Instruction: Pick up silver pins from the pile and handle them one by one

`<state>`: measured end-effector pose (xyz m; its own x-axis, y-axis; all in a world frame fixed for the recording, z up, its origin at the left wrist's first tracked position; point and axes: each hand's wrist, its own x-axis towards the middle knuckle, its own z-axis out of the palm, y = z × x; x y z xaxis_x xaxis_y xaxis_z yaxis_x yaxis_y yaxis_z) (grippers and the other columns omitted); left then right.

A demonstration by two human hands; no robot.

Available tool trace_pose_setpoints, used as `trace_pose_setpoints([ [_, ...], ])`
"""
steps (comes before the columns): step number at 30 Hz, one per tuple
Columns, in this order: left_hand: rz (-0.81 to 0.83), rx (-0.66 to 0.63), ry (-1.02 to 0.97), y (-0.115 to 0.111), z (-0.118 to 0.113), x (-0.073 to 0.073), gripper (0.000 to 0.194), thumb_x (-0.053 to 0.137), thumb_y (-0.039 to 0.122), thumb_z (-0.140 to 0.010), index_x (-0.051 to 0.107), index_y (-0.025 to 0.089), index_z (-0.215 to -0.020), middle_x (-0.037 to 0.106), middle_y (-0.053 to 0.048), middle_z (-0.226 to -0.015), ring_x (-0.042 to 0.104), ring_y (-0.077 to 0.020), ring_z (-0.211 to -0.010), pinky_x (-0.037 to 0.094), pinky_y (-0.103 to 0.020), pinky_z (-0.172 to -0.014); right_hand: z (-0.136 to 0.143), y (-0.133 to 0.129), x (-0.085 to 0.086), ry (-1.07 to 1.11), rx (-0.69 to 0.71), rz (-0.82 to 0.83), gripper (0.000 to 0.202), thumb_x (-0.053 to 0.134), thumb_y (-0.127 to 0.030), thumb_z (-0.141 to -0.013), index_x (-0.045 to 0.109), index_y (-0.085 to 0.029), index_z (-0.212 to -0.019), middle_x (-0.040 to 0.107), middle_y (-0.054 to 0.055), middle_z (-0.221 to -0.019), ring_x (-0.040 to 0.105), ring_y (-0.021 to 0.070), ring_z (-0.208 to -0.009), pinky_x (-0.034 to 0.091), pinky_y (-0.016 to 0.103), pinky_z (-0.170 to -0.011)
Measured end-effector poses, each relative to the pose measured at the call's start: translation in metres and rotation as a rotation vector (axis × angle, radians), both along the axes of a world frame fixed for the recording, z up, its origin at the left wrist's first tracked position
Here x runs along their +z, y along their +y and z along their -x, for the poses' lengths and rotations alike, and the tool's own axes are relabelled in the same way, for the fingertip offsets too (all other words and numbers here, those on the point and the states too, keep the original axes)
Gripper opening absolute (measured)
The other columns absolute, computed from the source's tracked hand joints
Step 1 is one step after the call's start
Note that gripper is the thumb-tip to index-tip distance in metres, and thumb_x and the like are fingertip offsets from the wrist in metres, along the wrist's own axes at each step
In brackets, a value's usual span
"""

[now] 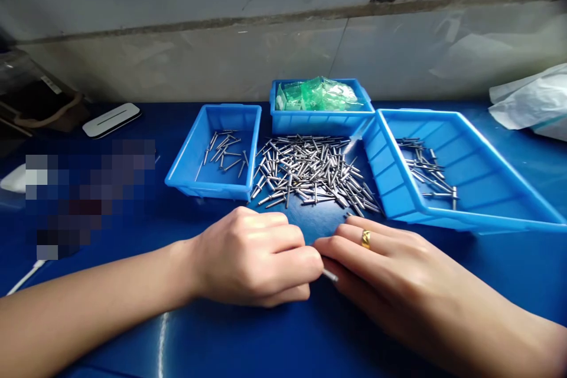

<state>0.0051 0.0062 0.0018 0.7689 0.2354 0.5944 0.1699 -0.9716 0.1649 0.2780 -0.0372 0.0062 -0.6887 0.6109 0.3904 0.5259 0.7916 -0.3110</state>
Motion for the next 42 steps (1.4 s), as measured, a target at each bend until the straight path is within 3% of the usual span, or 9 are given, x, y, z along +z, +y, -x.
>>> trace_pose_setpoints([
  [7,-0.053,0.046,0.014,0.005,0.0,-0.002,0.04,0.047,0.003,-0.136,0.071,0.019,-0.109,0.077,0.004,-0.079,0.062,-0.0132,-0.064,0.058,-0.027,-0.066,-0.002,-0.001,0.005,0.058,0.001,-0.042,0.045,0.044,-0.021,-0.141,0.064,-0.027,-0.102,0.073,-0.003,-0.081,0.073,0.0137,-0.061,0.054,0.029,-0.059],
  [10,-0.067,0.047,0.03,0.005,0.001,-0.002,0.032,0.047,0.003,-0.137,0.068,0.019,-0.119,0.078,0.005,-0.081,0.063,-0.0143,-0.064,0.057,-0.029,-0.064,-0.006,-0.002,0.004,0.076,-0.059,-0.024,0.032,0.046,-0.026,-0.141,0.064,-0.027,-0.116,0.077,-0.003,-0.085,0.076,0.0147,-0.061,0.054,0.028,-0.056],
  [12,-0.058,0.028,0.056,0.005,0.003,-0.001,0.029,0.046,0.003,-0.137,0.066,0.019,-0.123,0.08,0.005,-0.082,0.066,-0.0149,-0.065,0.058,-0.03,-0.063,-0.009,-0.001,0.004,0.072,-0.048,-0.014,0.029,0.047,-0.02,-0.139,0.067,-0.027,-0.118,0.079,-0.002,-0.087,0.077,0.0159,-0.061,0.055,0.029,-0.055],
  [16,-0.036,0.042,0.085,0.004,0.005,-0.001,0.017,0.057,0.008,-0.136,0.07,0.018,-0.132,0.087,0.003,-0.089,0.074,-0.0139,-0.069,0.063,-0.029,-0.066,-0.012,0.003,0.006,0.053,0.031,0.005,0.046,0.046,-0.004,-0.128,0.065,-0.028,-0.094,0.073,-0.001,-0.079,0.071,0.0157,-0.057,0.056,0.03,-0.055],
  [18,-0.037,0.09,0.069,0.003,0.004,-0.001,0.015,0.063,0.014,-0.136,0.075,0.018,-0.128,0.088,0.003,-0.089,0.076,-0.0135,-0.069,0.065,-0.027,-0.067,-0.014,0.005,0.006,0.037,0.011,-0.031,0.046,0.046,-0.006,-0.129,0.065,-0.028,-0.093,0.076,0.0,-0.08,0.073,0.0163,-0.058,0.056,0.031,-0.054],
  [23,-0.05,0.169,0.043,0.001,0.001,-0.001,0.04,0.059,0.015,-0.136,0.079,0.018,-0.101,0.085,0.0,-0.083,0.073,-0.0139,-0.066,0.066,-0.027,-0.071,-0.017,0.007,0.006,-0.005,-0.062,-0.111,0.046,0.045,-0.015,-0.136,0.064,-0.029,-0.097,0.084,0.003,-0.086,0.079,0.0181,-0.061,0.054,0.031,-0.056],
  [31,-0.013,0.038,-0.018,0.0,0.004,0.006,0.023,0.087,0.021,-0.129,0.087,0.016,-0.107,0.086,0.001,-0.083,0.081,-0.0147,-0.07,0.067,-0.027,-0.071,-0.01,0.0,0.0,-0.005,-0.012,-0.004,0.048,0.041,-0.014,-0.136,0.065,-0.028,-0.098,0.081,0.0,-0.079,0.076,0.0149,-0.055,0.053,0.028,-0.053],
  [36,-0.042,0.16,0.045,0.001,0.007,0.004,0.034,0.074,0.019,-0.135,0.085,0.018,-0.103,0.087,0.001,-0.086,0.077,-0.013,-0.068,0.064,-0.027,-0.071,-0.019,-0.003,-0.005,0.073,-0.115,-0.003,0.031,0.051,-0.021,-0.136,0.068,-0.031,-0.112,0.085,0.0,-0.087,0.075,0.0197,-0.058,0.054,0.033,-0.056],
  [42,-0.05,0.141,0.087,0.001,0.005,0.001,0.039,0.06,0.01,-0.132,0.083,0.015,-0.101,0.085,-0.001,-0.083,0.071,-0.016,-0.063,0.059,-0.033,-0.064,-0.022,-0.008,-0.007,0.072,-0.121,-0.001,0.033,0.051,-0.022,-0.137,0.064,-0.032,-0.108,0.082,-0.001,-0.088,0.074,0.0217,-0.062,0.051,0.037,-0.06],
])
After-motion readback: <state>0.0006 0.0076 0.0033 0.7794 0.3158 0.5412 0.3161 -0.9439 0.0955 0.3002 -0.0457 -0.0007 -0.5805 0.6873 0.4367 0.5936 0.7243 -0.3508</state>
